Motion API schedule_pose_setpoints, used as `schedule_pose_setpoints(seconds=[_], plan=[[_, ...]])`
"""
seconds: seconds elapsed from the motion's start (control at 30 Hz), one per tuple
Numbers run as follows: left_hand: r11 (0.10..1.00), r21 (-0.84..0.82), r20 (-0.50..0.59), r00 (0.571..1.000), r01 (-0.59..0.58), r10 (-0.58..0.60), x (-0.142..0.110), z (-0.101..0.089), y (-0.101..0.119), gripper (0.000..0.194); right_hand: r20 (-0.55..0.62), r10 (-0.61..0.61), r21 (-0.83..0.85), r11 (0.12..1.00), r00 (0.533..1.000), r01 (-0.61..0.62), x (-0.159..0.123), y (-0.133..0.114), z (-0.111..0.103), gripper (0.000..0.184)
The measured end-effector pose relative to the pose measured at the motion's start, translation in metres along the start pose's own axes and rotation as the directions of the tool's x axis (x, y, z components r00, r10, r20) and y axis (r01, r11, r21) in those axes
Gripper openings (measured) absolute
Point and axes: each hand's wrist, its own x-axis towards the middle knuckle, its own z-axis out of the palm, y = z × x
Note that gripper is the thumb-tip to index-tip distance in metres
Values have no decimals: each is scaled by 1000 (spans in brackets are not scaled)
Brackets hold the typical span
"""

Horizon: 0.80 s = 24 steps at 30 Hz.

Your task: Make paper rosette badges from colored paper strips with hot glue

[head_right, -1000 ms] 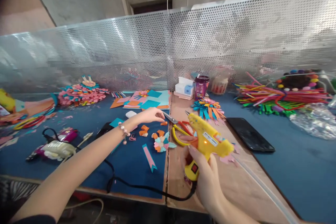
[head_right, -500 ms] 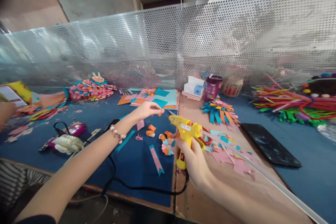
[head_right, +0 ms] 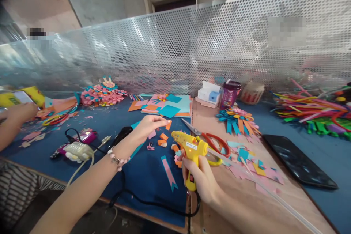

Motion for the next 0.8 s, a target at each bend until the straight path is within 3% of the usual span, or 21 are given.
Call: schedule_pose_setpoints(seconds=[0.17, 0.37, 0.5, 0.8], plan=[[1000, -2, -1, 1000, 15, -15, -3, 0, 3, 23, -2, 14, 9, 1000, 1000, -14, 0, 0, 2, 54], [999, -29, -24, 999, 36, -37, -5, -2, 8, 22, -100, 70, 78, 995, 992, -62, 2, 8, 0, 45], [998, -26, -38, 998, 48, -49, -8, -7, 13, 24, -177, 76, 89, 994, 981, -60, 1, 4, -1, 49], [996, -53, 18, 998, 66, -65, -13, 0, 16, 20, -147, 77, 44, 996, 986, -72, -3, 1, -1, 55]])
